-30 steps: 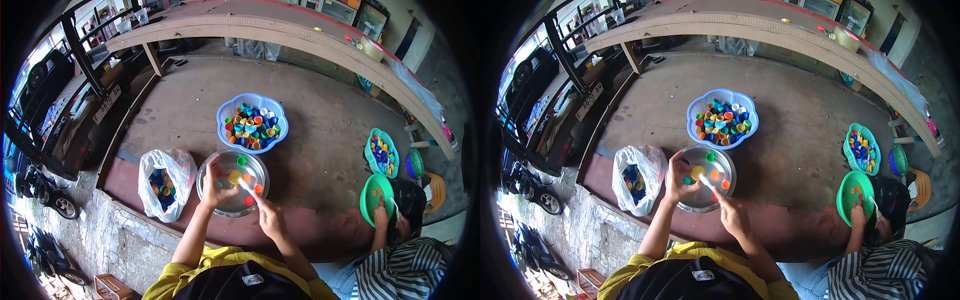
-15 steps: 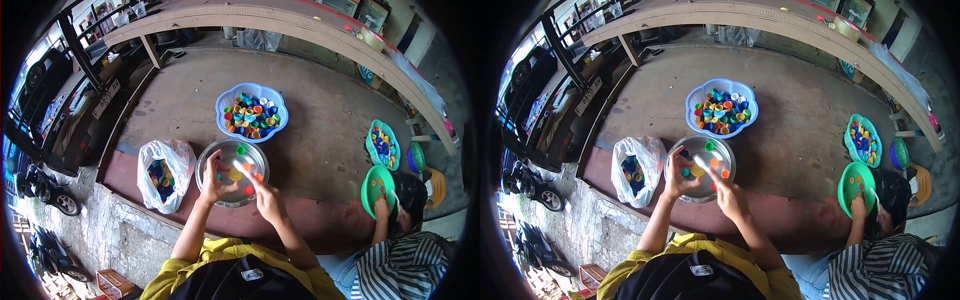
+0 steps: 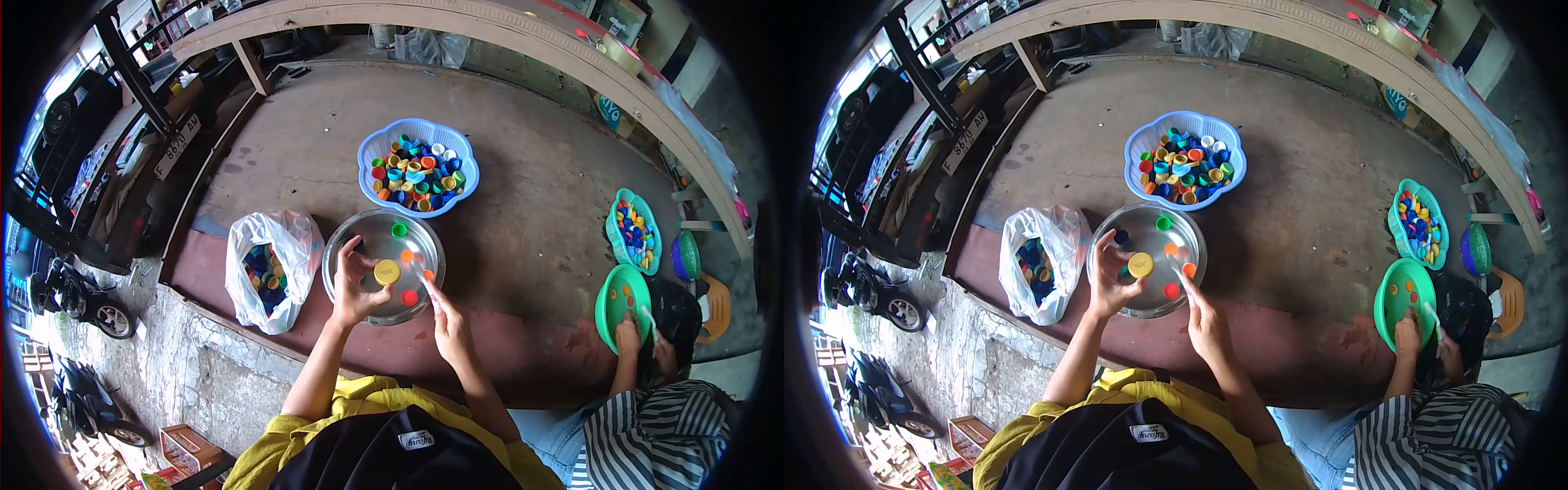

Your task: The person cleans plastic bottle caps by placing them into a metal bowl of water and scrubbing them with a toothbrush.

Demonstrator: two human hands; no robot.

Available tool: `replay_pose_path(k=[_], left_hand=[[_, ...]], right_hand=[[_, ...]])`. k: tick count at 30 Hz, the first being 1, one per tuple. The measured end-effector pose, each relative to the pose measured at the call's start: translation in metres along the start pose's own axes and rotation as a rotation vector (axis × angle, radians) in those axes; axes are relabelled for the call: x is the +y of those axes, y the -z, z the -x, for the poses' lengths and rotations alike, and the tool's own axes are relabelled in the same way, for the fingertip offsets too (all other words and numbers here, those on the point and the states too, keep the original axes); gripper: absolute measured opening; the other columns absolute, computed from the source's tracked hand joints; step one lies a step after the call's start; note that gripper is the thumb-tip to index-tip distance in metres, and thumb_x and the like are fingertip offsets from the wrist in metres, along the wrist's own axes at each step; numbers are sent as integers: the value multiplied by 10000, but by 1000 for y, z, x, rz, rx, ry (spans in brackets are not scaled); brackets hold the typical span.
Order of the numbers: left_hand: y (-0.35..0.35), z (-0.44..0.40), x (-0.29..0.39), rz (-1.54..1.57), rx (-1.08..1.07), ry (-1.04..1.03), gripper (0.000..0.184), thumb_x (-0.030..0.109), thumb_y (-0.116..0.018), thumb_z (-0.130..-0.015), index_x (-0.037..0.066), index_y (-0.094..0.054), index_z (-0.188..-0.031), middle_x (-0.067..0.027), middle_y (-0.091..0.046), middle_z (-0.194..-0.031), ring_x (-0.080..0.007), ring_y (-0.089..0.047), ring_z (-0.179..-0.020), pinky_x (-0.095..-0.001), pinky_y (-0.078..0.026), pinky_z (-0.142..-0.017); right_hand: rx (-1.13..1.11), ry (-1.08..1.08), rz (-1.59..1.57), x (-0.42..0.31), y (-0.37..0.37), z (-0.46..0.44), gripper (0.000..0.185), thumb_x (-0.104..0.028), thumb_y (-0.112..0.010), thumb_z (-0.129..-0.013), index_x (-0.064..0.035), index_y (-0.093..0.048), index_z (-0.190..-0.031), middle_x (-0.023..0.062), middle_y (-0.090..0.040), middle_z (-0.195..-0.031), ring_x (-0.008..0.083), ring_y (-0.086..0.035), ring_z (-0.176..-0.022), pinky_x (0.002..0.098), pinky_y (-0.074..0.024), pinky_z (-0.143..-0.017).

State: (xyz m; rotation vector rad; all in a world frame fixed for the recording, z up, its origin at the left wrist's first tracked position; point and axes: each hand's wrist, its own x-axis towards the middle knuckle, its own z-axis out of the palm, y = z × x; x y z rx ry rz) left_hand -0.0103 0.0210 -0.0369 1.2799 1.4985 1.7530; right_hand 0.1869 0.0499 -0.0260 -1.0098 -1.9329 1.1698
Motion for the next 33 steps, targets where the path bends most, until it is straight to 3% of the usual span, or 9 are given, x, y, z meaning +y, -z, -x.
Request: replay_pose_path(k=[5,8,11,13,20,22,26,29,33], left_hand=[[-4,1,0,18,-73,-33,749,48,-739,-657,-2,-348,-1294,-65,-550,-948,-167,-567,-926,-305,-436,-887],[7,0,10,-240,-280,-23,491,138,-685,-774,-14,-488,-1197,-49,-554,-1014,-145,-536,-959,-294,-423,-887],[0,8,3,346,-167,321,446,144,-647,-828,7,-480,-1218,-35,-529,-1063,-132,-525,-970,-280,-417,-886],[-4,12,-1,470,-120,379,284,212,-504,-925,51,-486,-1158,-3,-516,-920,-100,-498,-846,-233,-405,-783],[-6,16,-20,768,-188,553,448,524,-232,-946,121,-427,-949,-4,-385,-808,-124,-355,-701,-274,-326,-692],[-12,9,1,765,-99,630,482,541,-212,-939,116,-437,-903,-7,-385,-776,-125,-345,-691,-273,-314,-668],[-9,7,-8,914,-245,602,517,535,-190,-938,102,-455,-842,-14,-401,-743,-132,-360,-685,-276,-317,-662],[-20,-1,21,751,-9,749,529,533,-191,-935,88,-454,-825,-20,-401,-723,-139,-360,-665,-280,-314,-647],[-8,2,-13,859,-272,598,532,526,-185,-934,88,-471,-836,-27,-443,-715,-142,-395,-669,-292,-336,-662]], right_hand=[[-149,-104,-241,-3,-6,5,356,-90,-415,-944,-120,-466,-1295,88,-598,-763,71,-428,-527,250,-418,-516],[-100,37,-122,-7,-8,2,359,-88,-411,-942,-113,-456,-1298,167,-631,-959,216,-619,-775,296,-476,-665],[28,88,-39,-18,-6,-5,376,-80,-412,-935,-105,-433,-1309,220,-556,-1147,337,-568,-1036,348,-473,-794],[-13,169,-22,-21,-12,-2,397,-60,-420,-921,-98,-420,-1316,217,-576,-1103,322,-594,-989,361,-481,-789],[-12,203,88,-19,-23,-9,384,-14,-451,-888,-78,-489,-1264,205,-613,-1026,282,-634,-872,324,-491,-744],[-189,155,156,-18,-24,-8,395,9,-482,-861,-79,-512,-1245,213,-616,-1006,284,-641,-831,321,-491,-710],[133,208,1,-19,-19,-23,425,-27,-474,-875,-104,-462,-1292,216,-602,-1018,310,-626,-881,335,-490,-712],[-84,204,119,-14,-26,-8,410,-20,-451,-879,-107,-480,-1278,214,-606,-1013,311,-621,-902,343,-489,-717],[110,230,32,-25,-12,-25,419,45,-437,-847,-78,-515,-1241,216,-621,-978,279,-649,-846,318,-491,-694]])
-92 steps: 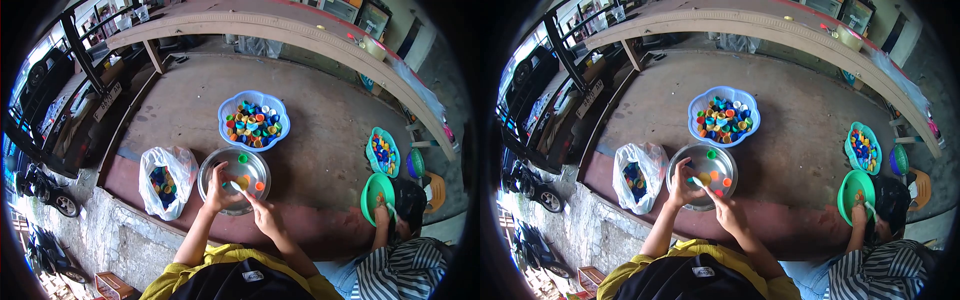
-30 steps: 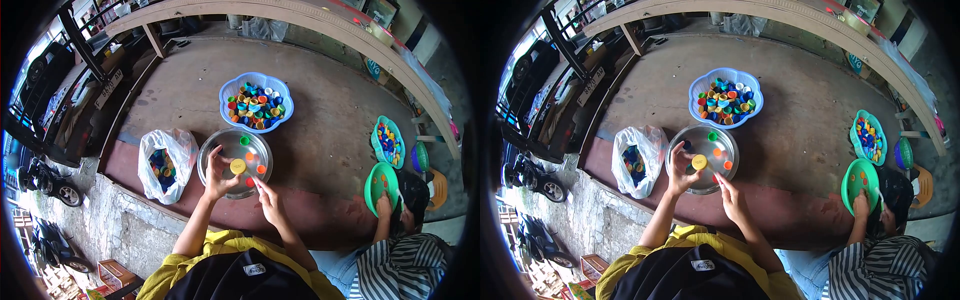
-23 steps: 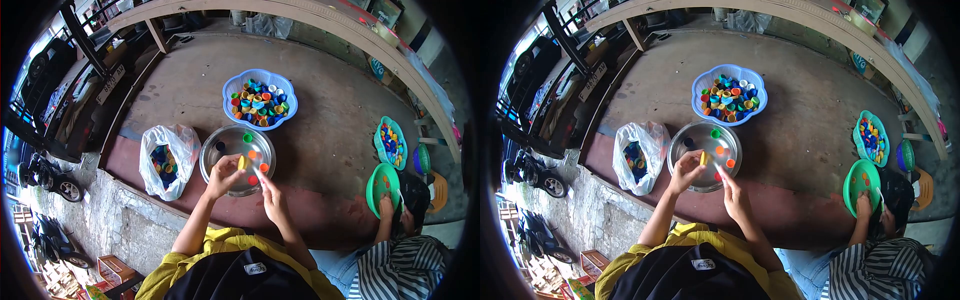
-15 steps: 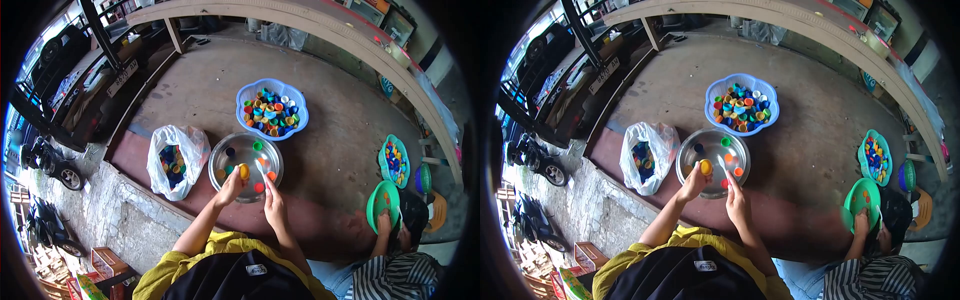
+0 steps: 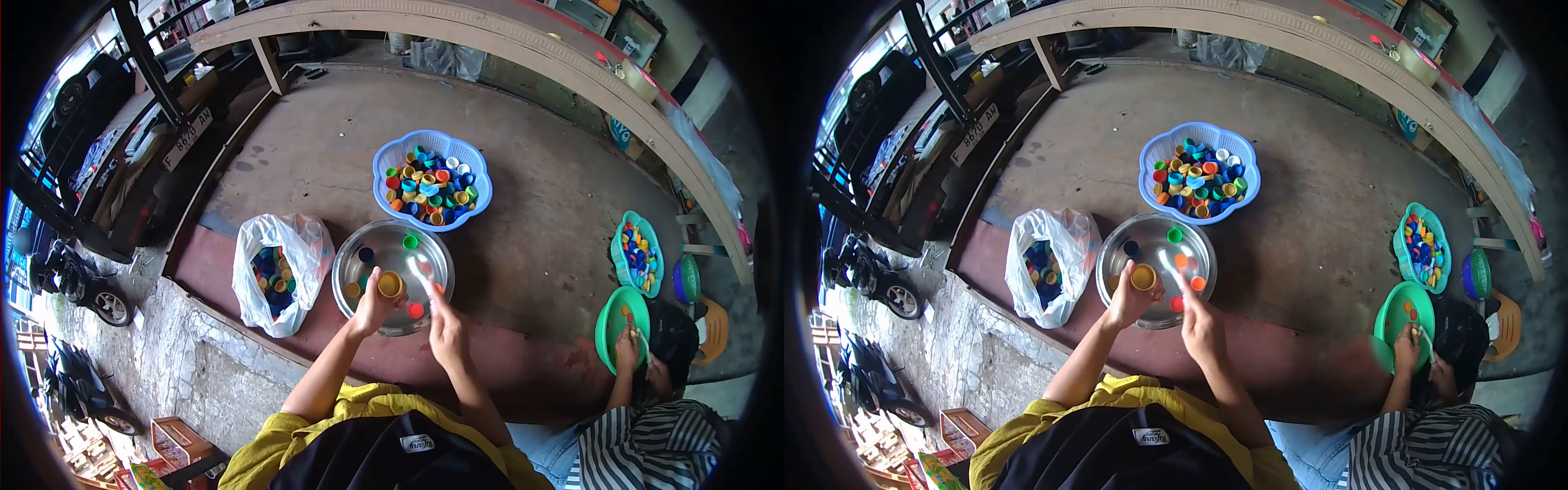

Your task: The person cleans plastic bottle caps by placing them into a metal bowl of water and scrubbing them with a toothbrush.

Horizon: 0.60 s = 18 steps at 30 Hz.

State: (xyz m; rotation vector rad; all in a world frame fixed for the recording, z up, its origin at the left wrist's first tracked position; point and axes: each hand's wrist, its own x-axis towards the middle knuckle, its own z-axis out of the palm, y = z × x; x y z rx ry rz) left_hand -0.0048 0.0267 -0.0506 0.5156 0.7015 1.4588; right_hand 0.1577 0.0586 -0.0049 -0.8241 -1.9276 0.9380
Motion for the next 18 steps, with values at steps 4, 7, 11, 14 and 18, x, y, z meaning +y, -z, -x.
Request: replay_pose_path(k=[4,7,11,14,18], left_hand=[[-3,-4,1,-195,172,65,521,509,-181,-935,93,-479,-836,-17,-459,-719,-141,-421,-676,-290,-345,-670],[-2,-6,-3,-91,120,109,521,515,-211,-924,85,-503,-886,-51,-512,-784,-185,-477,-769,-353,-381,-777],[0,-7,6,-72,115,161,536,541,-221,-912,86,-502,-873,-49,-483,-774,-177,-454,-748,-347,-372,-743],[0,-12,6,-105,107,134,520,554,-218,-919,102,-467,-857,-31,-428,-735,-150,-397,-695,-317,-341,-674],[-9,-11,6,-268,139,25,526,570,-204,-924,112,-456,-869,-16,-405,-722,-144,-382,-684,-297,-332,-656]], right_hand=[[-201,-63,32,8,0,5,391,10,-431,-880,-69,-495,-1258,219,-616,-1003,278,-641,-893,312,-494,-723],[-61,-147,-34,7,-1,3,403,0,-423,-889,-31,-442,-1290,228,-566,-1137,280,-587,-1036,313,-460,-827],[-144,-53,86,11,-3,4,372,-15,-425,-895,-80,-503,-1253,227,-624,-954,288,-652,-841,314,-497,-682],[10,-163,-7,4,-4,0,360,-39,-442,-902,-77,-496,-1256,237,-603,-1015,282,-635,-908,313,-489,-723],[-96,-91,49,13,-3,5,481,-26,-481,-861,-185,-440,-1313,206,-619,-901,324,-631,-791,364,-496,-656]])
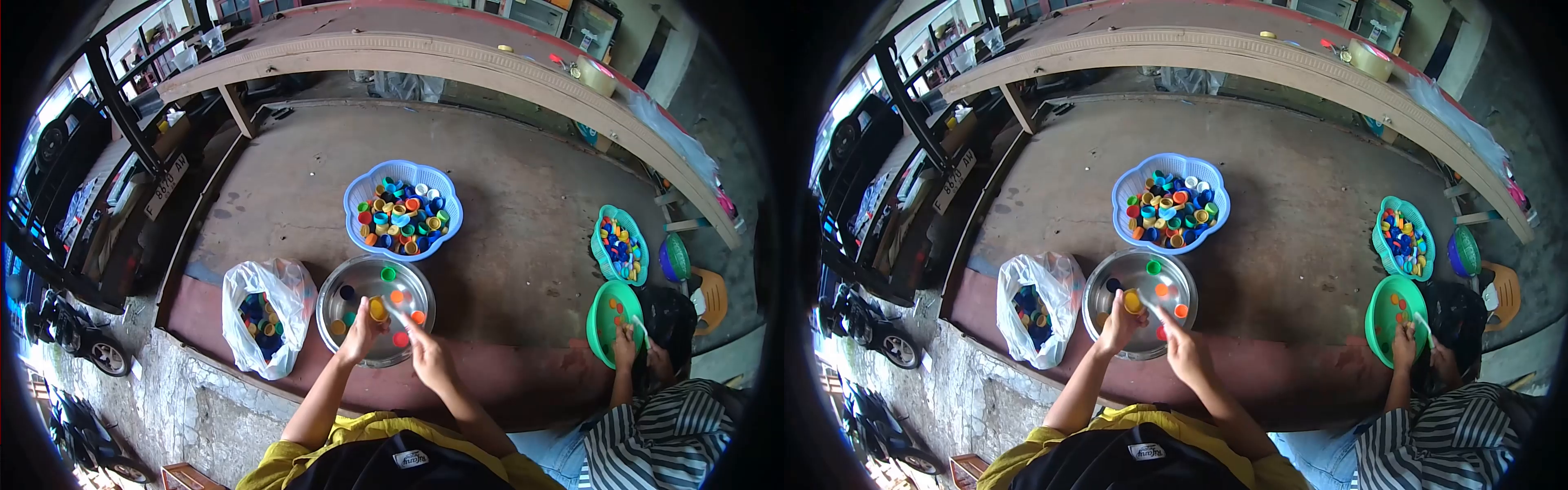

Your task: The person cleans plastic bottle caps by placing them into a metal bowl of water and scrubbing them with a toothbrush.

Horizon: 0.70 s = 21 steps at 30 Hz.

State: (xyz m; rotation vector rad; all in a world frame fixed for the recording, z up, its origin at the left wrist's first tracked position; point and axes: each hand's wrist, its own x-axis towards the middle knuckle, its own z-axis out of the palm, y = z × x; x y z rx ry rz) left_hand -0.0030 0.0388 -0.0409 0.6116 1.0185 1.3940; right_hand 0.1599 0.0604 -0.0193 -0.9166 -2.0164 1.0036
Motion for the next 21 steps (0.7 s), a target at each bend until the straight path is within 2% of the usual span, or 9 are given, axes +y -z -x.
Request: replay_pose_path(k=[4,5,8,9,12,14,16,17,21], left_hand=[[-8,6,0,-64,-10,-143,399,453,-259,-964,108,-428,-1070,-16,-420,-824,-121,-408,-723,-285,-363,-673],[-8,6,-1,-75,19,-198,341,382,-291,-975,95,-373,-1140,-28,-419,-871,-117,-422,-757,-282,-378,-683],[2,9,-3,-155,-48,-291,339,366,-314,-973,91,-364,-1165,-26,-431,-892,-107,-425,-777,-275,-379,-688],[1,13,0,-94,-60,-284,328,339,-352,-969,88,-360,-1179,-33,-451,-925,-99,-424,-786,-257,-379,-693],[-3,15,-1,-189,-16,-353,299,226,-395,-963,43,-355,-1196,-59,-461,-1005,-119,-482,-860,-282,-428,-769],[-1,16,-3,-294,-19,-417,328,154,-465,-924,31,-351,-1205,-83,-458,-1068,-152,-487,-936,-299,-434,-802],[3,17,-6,-392,-17,-486,384,83,-535,-885,18,-348,-1214,-108,-455,-1131,-184,-492,-1013,-316,-440,-835],[5,20,-4,-559,7,-468,450,28,-599,-828,-4,-356,-1206,-137,-450,-1143,-222,-486,-1062,-337,-441,-859],[-2,25,15,-749,83,-669,495,19,-638,-788,-21,-361,-1196,-184,-439,-1174,-275,-508,-1053,-344,-451,-868]], right_hand=[[100,27,-93,-21,4,1,399,-49,-404,-927,-66,-405,-1326,213,-580,-1126,261,-604,-1001,309,-471,-809],[-159,-214,-181,-30,5,9,403,-56,-396,-934,-60,-389,-1337,216,-554,-1174,258,-559,-1079,317,-442,-873],[-28,-177,-105,0,1,10,391,-76,-382,-943,-69,-399,-1334,168,-555,-1193,204,-592,-979,277,-441,-838],[129,-36,-87,5,0,2,379,-89,-368,-949,-66,-412,-1325,152,-552,-1209,146,-591,-820,240,-452,-735],[-10,-109,-307,-10,-12,21,370,-95,-370,-956,-74,-430,-1320,8,-588,-902,42,-401,-589,198,-395,-568],[-14,-22,-273,-3,-17,19,385,-110,-372,-960,-87,-401,-1343,-25,-485,-765,44,-337,-556,199,-353,-526],[-4,-152,-265,4,0,7,392,-121,-374,-962,-88,-386,-1352,-20,-469,-753,48,-314,-553,201,-333,-515],[36,-205,-293,-3,7,5,381,-94,-404,-942,-98,-429,-1322,162,-626,-942,101,-518,-674,241,-435,-643],[-111,-136,-317,-22,1,21,378,-73,-387,-943,-93,-431,-1318,193,-607,-1057,76,-463,-648,229,-430,-637]])
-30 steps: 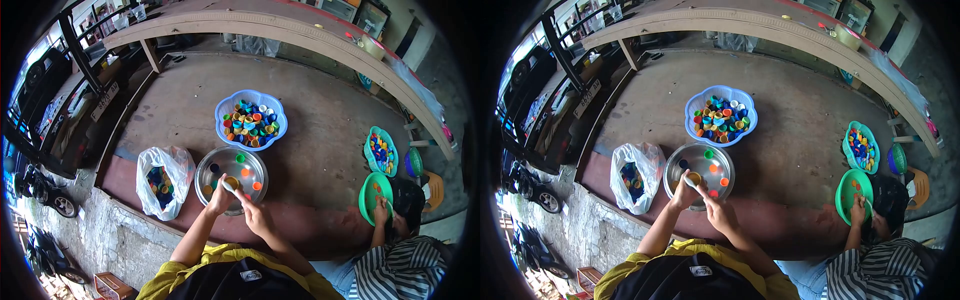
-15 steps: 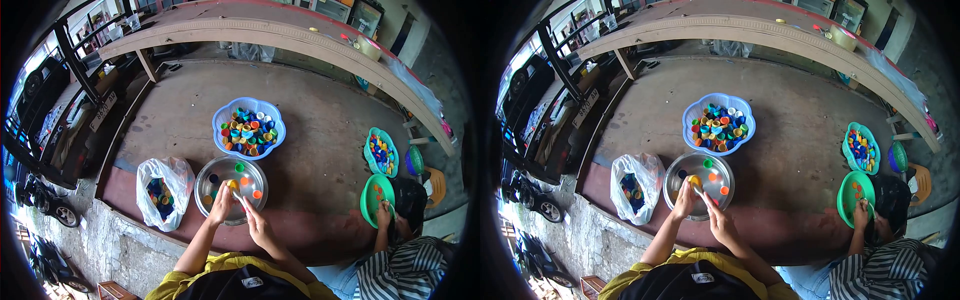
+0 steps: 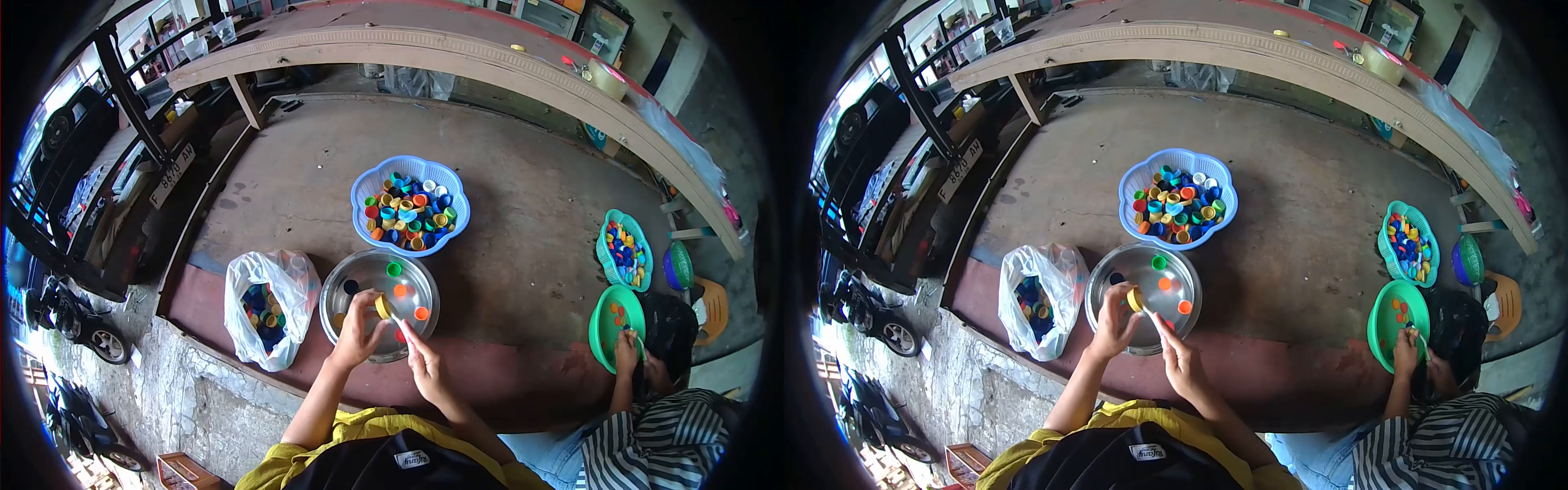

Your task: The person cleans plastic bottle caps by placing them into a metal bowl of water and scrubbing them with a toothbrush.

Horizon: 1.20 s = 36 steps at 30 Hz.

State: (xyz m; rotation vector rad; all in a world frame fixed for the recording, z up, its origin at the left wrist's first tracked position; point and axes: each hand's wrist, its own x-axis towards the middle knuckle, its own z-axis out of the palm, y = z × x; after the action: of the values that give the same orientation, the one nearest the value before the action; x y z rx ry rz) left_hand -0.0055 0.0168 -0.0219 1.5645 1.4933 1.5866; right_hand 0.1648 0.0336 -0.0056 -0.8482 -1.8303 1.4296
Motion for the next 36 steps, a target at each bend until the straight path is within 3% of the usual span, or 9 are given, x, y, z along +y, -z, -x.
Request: replay_pose_path(k=[3,8,15,18,21,25,27,32,36], left_hand=[[0,3,1,23,-13,15,491,11,-632,-788,-23,-361,-1196,-186,-439,-1173,-278,-516,-1038,-345,-456,-858],[-3,3,5,43,3,19,451,23,-590,-829,-25,-346,-1205,-155,-457,-1132,-228,-511,-1016,-325,-446,-856],[-13,11,-1,435,30,175,388,67,-497,-901,-9,-308,-1231,-117,-456,-1103,-171,-493,-980,-320,-429,-853],[-15,14,-7,531,21,232,352,249,-370,-966,3,-342,-1217,-94,-476,-1032,-146,-480,-894,-311,-418,-838],[-13,11,-11,694,-11,337,382,341,-307,-976,26,-378,-1180,-72,-475,-962,-137,-454,-818,-308,-414,-793],[-18,9,-11,1019,-7,448,436,432,-231,-973,63,-445,-1065,-45,-457,-868,-137,-420,-753,-299,-395,-742],[-18,9,-4,982,31,549,461,467,-203,-965,82,-456,-980,-28,-425,-808,-142,-403,-724,-304,-381,-706],[-17,9,-3,1027,-21,537,498,507,-210,-949,82,-463,-1009,-9,-371,-756,-145,-381,-697,-299,-359,-678],[-13,3,7,1084,9,655,496,503,-217,-949,79,-469,-1001,0,-355,-746,-140,-368,-687,-291,-350,-655]], right_hand=[[91,-19,86,13,14,-11,383,-61,-392,-941,-88,-422,-1323,171,-598,-1122,83,-530,-703,239,-443,-660],[40,84,108,7,2,-5,380,-62,-417,-929,-88,-439,-1307,221,-549,-1159,301,-589,-1018,303,-472,-782],[85,241,229,16,4,-9,465,10,-466,-864,-127,-448,-1308,234,-600,-966,333,-629,-801,318,-485,-675],[209,183,315,9,18,-22,472,-5,-479,-860,-154,-452,-1307,195,-621,-866,296,-615,-681,329,-480,-606],[-47,170,396,9,10,-10,381,-19,-468,-887,-57,-482,-1265,221,-620,-982,310,-634,-866,319,-486,-747],[244,246,351,3,11,-25,446,18,-498,-845,-130,-499,-1266,196,-628,-843,308,-636,-717,341,-486,-635],[-2,303,463,1,6,-13,460,12,-504,-840,-148,-496,-1271,191,-628,-829,312,-632,-699,353,-488,-620],[221,324,497,6,16,-29,577,13,-531,-790,-208,-441,-1315,125,-591,-743,277,-583,-596,384,-480,-551],[64,346,517,3,10,-21,565,14,-509,-802,-224,-447,-1310,107,-586,-724,263,-583,-595,376,-472,-535]])
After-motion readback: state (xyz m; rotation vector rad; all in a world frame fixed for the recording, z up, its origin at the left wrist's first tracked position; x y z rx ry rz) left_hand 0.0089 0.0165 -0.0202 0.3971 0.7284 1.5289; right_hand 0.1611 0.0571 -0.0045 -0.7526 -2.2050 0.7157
